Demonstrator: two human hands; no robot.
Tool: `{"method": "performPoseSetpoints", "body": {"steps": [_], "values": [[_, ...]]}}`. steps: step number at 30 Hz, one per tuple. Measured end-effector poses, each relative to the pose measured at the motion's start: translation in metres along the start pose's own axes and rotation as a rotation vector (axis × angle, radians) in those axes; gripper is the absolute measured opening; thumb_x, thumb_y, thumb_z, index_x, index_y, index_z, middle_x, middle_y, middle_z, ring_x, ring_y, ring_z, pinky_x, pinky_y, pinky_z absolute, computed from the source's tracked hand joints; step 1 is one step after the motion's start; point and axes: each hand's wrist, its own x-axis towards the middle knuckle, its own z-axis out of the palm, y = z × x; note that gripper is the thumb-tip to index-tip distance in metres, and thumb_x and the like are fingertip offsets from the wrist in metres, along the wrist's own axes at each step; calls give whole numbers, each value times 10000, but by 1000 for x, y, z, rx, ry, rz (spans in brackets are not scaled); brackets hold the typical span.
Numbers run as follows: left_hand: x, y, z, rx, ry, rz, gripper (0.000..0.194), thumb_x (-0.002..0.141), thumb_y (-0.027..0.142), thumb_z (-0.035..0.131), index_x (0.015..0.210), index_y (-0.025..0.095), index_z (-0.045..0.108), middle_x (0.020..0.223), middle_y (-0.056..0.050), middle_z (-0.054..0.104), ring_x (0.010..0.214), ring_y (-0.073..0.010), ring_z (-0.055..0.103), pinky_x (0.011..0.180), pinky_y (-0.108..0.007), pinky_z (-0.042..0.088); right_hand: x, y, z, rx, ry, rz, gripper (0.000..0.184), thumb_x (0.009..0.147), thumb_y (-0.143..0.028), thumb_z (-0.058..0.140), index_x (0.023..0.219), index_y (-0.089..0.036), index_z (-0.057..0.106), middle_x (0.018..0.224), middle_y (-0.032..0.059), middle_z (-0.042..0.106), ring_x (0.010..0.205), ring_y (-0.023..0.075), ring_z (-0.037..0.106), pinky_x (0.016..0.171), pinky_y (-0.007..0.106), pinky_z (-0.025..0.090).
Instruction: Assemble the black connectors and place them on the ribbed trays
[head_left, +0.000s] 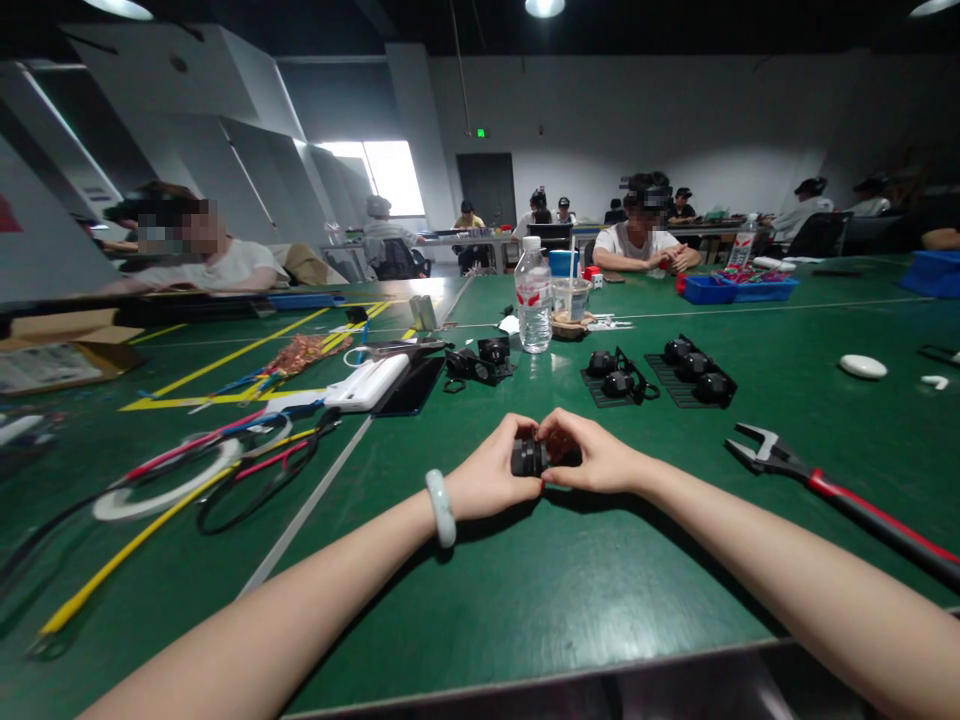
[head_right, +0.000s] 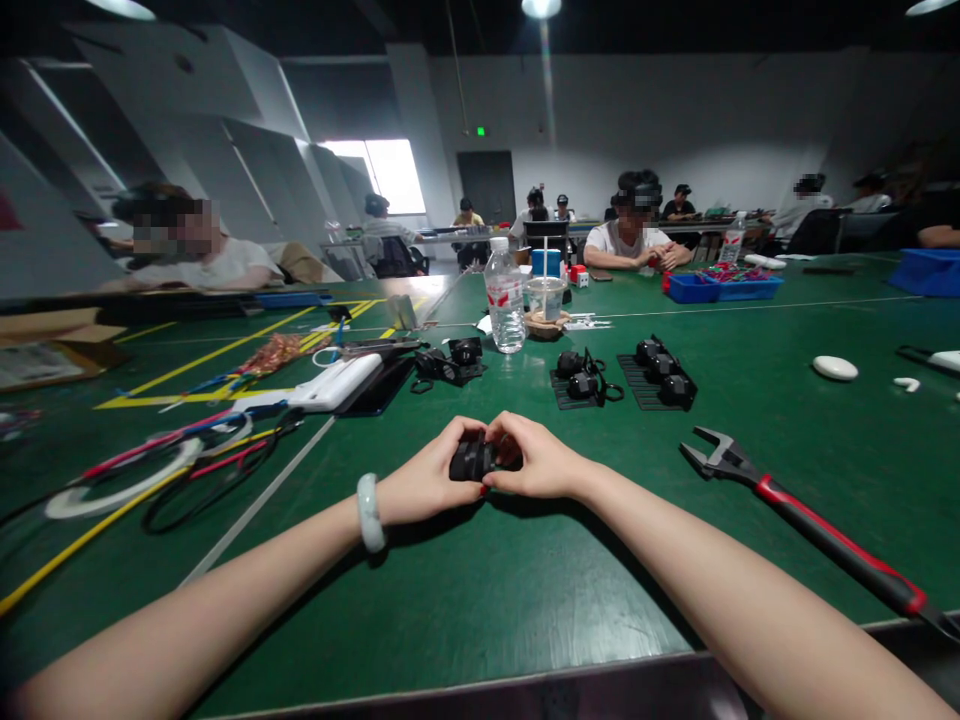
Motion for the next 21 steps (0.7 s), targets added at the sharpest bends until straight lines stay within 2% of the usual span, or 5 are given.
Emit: {"method": "performPoseSetpoints", "body": {"steps": [4, 13, 21], "values": [[0, 0, 0, 5, -2, -2, 448, 577, 126, 534, 999, 149, 385, 932, -30, 482, 854, -161, 475, 763, -305, 402, 1, 2, 0, 48, -17, 13, 336, 621, -224, 613, 883, -173, 407, 767, -14, 483, 633, 83, 447, 577, 212, 370], [1, -2, 1, -3, 14, -2, 455, 566, 130, 542, 995, 152, 393, 947, -34, 492, 873, -171, 479, 786, -327, 397, 1, -1, -2, -15, 12, 13, 293, 607, -214, 614, 834, -179, 433, 754, -22, 457, 633, 85, 424, 573, 210, 348], [-1, -2, 1, 10, 7, 1, 455, 579, 146, 543, 1005, 154, 383, 953, -41, 491, 870, -171, 480, 767, -316, 401, 3, 2, -1, 105, -33, 51, 286, 624, -222, 608, 839, -173, 425, 720, -29, 459, 599, 74, 428, 550, 200, 360]]}}
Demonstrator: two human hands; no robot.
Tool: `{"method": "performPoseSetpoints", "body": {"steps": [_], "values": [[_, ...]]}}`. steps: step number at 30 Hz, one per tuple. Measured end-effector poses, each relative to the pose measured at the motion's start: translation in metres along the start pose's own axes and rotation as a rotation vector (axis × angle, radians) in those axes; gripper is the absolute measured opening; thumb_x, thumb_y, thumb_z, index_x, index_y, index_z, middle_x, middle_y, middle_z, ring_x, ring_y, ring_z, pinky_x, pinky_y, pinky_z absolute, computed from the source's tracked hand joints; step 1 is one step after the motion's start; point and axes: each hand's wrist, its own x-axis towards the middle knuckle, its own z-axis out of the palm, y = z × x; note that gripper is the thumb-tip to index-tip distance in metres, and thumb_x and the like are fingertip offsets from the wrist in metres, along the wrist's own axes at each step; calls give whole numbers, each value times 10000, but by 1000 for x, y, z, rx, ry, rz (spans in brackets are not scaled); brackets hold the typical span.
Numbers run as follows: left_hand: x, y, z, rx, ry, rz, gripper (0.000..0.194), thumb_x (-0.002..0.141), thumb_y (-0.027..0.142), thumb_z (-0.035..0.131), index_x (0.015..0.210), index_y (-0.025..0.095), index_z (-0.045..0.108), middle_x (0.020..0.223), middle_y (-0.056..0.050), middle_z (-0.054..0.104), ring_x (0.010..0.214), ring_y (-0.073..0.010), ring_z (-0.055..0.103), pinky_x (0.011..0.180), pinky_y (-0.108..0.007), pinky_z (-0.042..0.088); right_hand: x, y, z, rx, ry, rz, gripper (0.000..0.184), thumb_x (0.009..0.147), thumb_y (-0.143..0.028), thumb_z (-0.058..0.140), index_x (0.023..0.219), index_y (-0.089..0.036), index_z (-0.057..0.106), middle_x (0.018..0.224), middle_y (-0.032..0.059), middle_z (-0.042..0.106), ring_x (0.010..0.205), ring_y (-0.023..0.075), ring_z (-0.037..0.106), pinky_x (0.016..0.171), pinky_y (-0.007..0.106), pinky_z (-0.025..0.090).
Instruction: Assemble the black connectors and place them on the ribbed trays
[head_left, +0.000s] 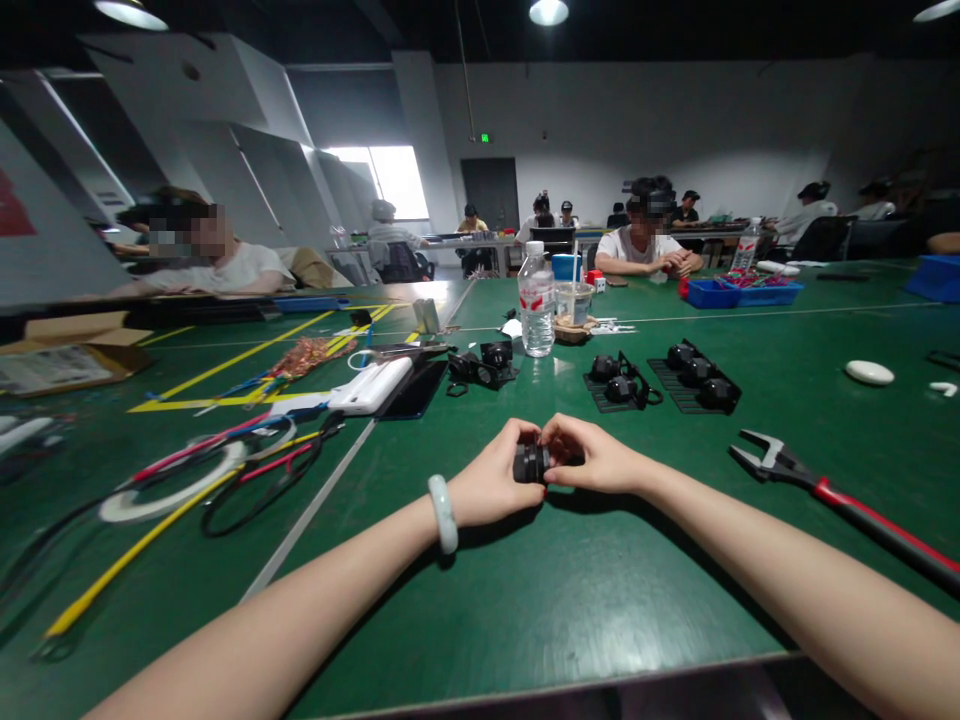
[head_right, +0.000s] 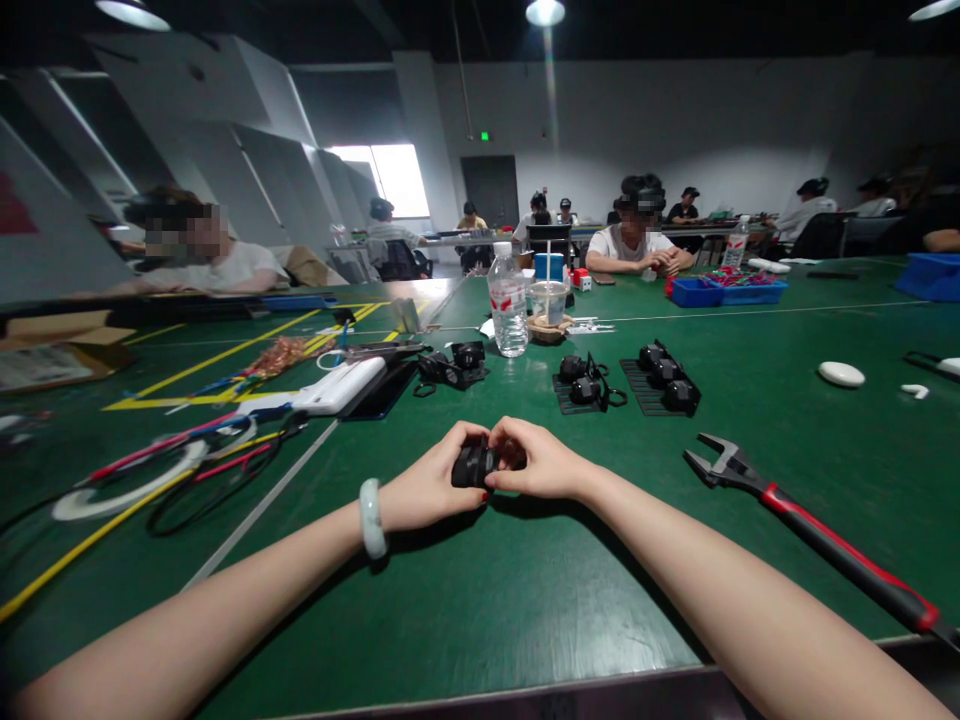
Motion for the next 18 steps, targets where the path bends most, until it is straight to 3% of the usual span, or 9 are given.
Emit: {"method": "performPoseSetpoints", "body": {"steps": [18], "values": [[-1, 0, 2, 8, -1, -4, 461, 576, 133, 538, 1002, 160, 364, 923, -17, 466, 840, -151, 467, 754, -293, 400, 2, 2, 1, 93, -14, 18, 257, 643, -210, 596, 837, -163, 434, 692, -34, 451, 579, 68, 403, 543, 193, 348]]}}
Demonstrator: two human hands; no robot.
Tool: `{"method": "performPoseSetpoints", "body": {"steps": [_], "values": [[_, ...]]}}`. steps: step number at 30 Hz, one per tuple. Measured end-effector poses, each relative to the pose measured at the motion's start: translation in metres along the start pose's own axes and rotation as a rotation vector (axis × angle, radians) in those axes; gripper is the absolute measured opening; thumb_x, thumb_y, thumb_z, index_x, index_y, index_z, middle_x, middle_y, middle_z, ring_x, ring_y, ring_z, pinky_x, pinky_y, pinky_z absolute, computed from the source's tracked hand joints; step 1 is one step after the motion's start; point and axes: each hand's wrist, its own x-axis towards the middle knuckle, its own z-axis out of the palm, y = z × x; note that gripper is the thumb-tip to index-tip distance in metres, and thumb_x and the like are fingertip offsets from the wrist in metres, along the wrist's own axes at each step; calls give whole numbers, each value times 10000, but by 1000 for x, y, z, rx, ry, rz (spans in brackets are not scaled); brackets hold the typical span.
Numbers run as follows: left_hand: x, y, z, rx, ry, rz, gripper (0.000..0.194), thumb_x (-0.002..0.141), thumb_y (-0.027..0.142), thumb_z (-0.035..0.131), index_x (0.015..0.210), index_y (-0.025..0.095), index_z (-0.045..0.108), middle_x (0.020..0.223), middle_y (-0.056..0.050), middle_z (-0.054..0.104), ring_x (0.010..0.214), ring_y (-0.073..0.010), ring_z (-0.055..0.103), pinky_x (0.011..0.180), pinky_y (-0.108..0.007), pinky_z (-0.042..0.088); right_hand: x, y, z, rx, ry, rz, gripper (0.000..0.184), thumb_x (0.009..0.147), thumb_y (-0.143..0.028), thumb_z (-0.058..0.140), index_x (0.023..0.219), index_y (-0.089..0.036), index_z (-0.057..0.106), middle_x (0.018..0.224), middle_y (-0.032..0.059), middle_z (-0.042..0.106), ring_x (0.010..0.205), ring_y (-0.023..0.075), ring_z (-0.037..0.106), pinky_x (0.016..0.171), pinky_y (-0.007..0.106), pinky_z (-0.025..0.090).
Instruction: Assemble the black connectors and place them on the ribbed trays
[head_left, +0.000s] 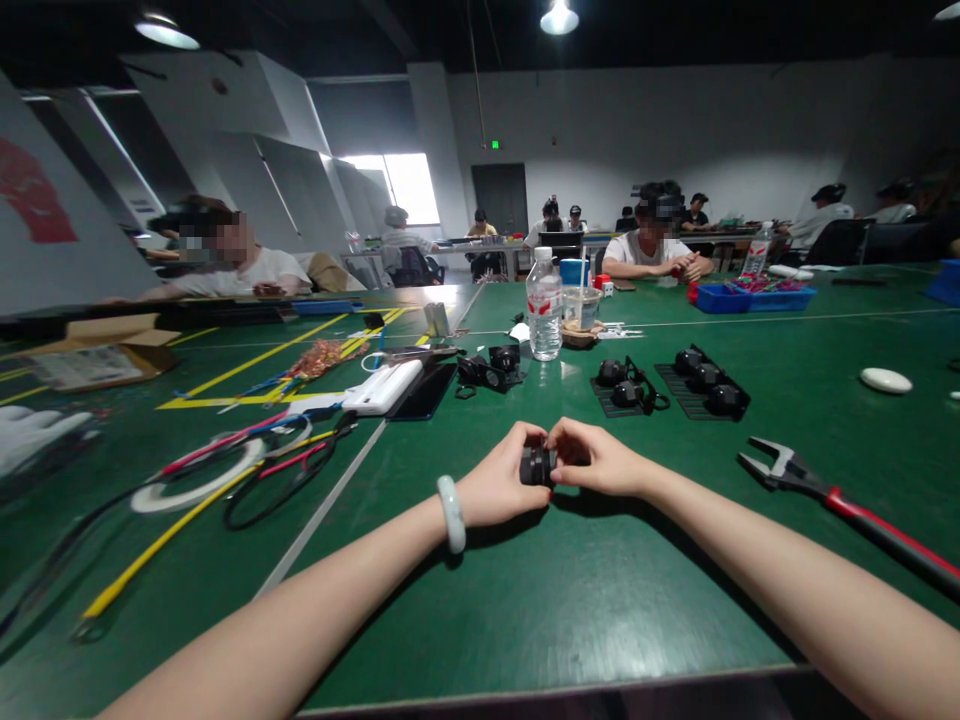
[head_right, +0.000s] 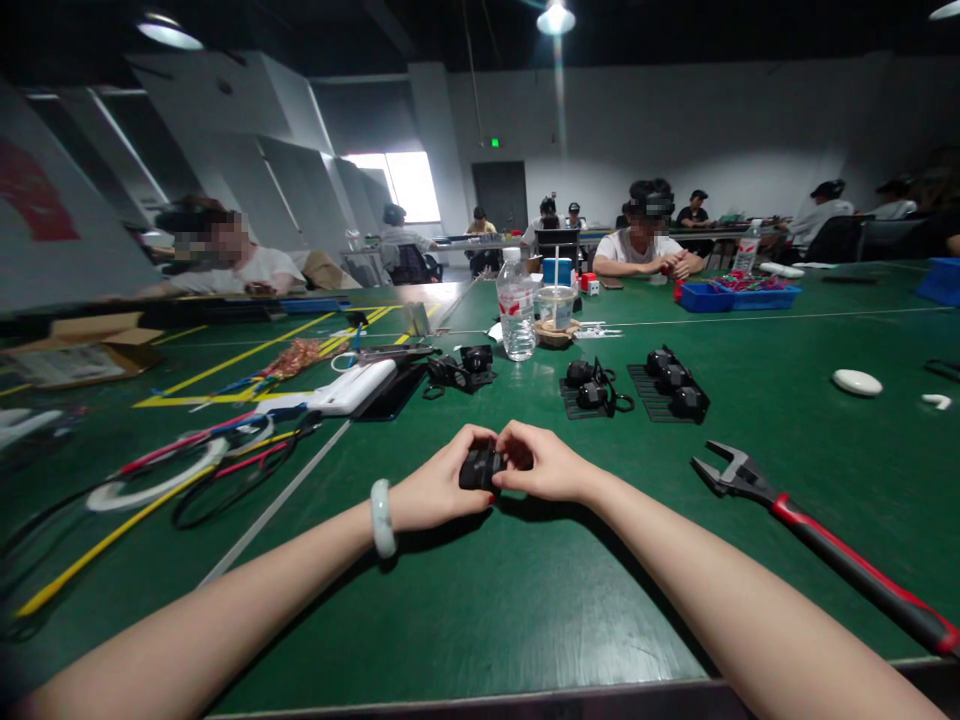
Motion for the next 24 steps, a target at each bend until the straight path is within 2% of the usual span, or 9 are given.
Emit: {"method": "performPoseSetpoints", "body": {"steps": [8, 24], "values": [[0, -3, 0, 22, 9, 5, 468, 576, 161, 551, 1007, 161, 368, 941, -25, 459, 857, -161, 460, 757, -301, 398, 1, 4, -1, -39, -7, 16, 199, 677, -256, 566, 810, -156, 457, 670, -33, 453, 570, 68, 388, 541, 193, 340], [0, -2, 1, 25, 15, 2, 461, 580, 147, 536, 1008, 159, 366, 947, -28, 458, 877, -165, 461, 780, -304, 396, 2, -1, -3, -68, 1, 35, 139, 686, -233, 537, 780, -142, 491, 697, -22, 486, 601, 78, 411, 581, 204, 347]]}}
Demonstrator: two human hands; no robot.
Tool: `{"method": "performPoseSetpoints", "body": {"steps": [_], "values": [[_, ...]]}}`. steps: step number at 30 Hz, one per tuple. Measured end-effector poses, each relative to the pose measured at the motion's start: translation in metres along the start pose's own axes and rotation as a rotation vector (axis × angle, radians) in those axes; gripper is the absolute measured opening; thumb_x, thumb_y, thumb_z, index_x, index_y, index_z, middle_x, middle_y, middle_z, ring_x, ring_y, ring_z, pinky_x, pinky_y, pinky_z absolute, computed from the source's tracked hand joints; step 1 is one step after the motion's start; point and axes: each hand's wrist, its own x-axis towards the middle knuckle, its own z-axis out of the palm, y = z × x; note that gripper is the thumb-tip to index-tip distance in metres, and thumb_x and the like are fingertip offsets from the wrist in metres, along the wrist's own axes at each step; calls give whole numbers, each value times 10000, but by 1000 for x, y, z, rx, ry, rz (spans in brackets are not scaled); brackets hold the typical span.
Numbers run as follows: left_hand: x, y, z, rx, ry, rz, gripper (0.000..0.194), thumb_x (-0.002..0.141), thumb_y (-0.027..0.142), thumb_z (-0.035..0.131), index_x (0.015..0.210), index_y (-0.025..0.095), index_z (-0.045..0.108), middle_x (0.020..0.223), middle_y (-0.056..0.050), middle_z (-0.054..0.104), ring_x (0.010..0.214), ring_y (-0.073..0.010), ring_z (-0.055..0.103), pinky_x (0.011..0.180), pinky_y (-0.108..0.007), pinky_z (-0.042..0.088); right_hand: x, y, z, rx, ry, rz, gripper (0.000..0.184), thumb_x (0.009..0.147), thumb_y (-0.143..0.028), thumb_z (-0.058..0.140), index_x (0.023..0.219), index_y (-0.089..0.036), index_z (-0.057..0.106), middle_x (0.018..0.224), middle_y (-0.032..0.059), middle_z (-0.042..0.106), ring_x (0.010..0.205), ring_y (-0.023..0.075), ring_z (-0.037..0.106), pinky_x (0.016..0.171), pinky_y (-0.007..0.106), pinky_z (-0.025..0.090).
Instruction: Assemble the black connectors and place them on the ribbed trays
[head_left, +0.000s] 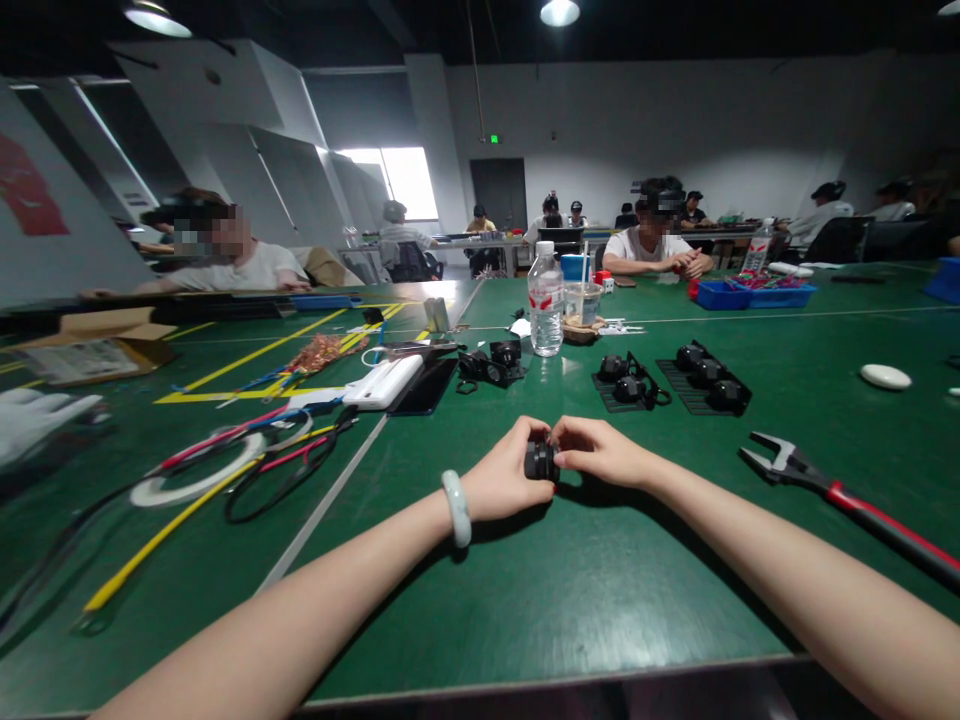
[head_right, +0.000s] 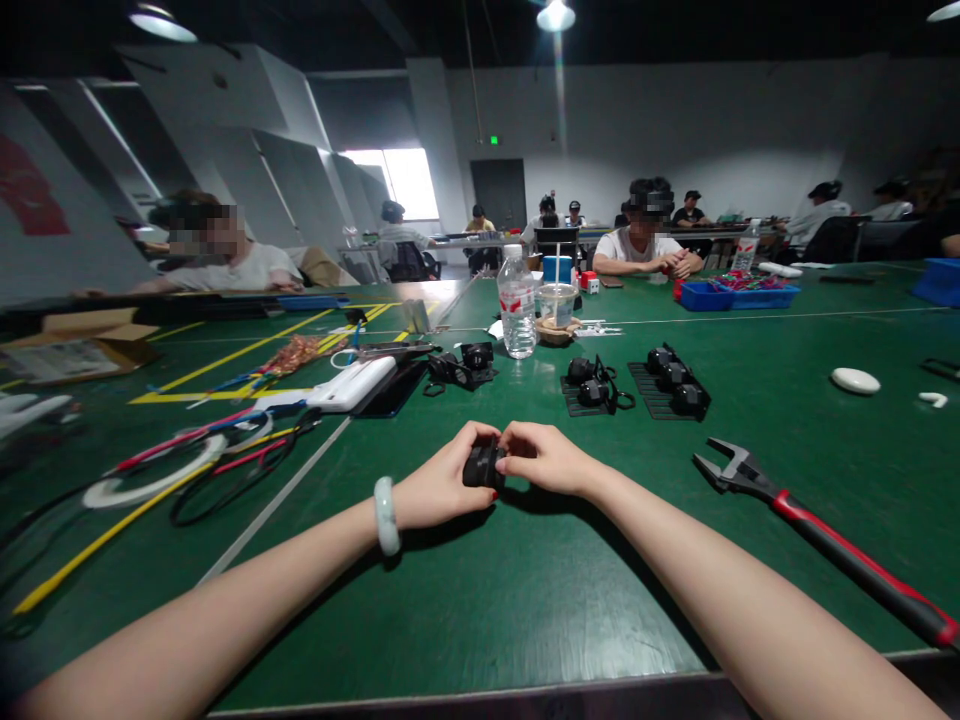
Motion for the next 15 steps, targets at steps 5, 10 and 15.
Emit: {"method": "performPoseSetpoints", "body": {"steps": [5, 10, 15], "values": [[0, -1, 0, 11, 6, 6, 470, 574, 158, 543, 1010, 161, 365, 932, -23, 457, 844, -155, 463, 760, -294, 399, 2, 1, 0, -16, 2, 11, 148, 691, -244, 528, 796, -140, 521, 727, -14, 511, 620, 84, 425, 586, 205, 350], [0, 0, -1, 11, 9, 5, 467, 576, 158, 532, 1013, 163, 368, 940, -24, 457, 853, -156, 460, 755, -292, 400, 3, 1, -2, -44, 4, 18, 145, 697, -250, 518, 788, -140, 539, 722, -14, 522, 625, 86, 435, 597, 208, 352], [1, 1, -1, 17, -7, -9, 468, 578, 160, 529, 1015, 163, 364, 937, -22, 456, 837, -150, 461, 742, -286, 407, 2, -1, -4, -96, 2, 25, 154, 710, -265, 510, 787, -138, 551, 713, -11, 528, 628, 88, 440, 594, 204, 356]]}}
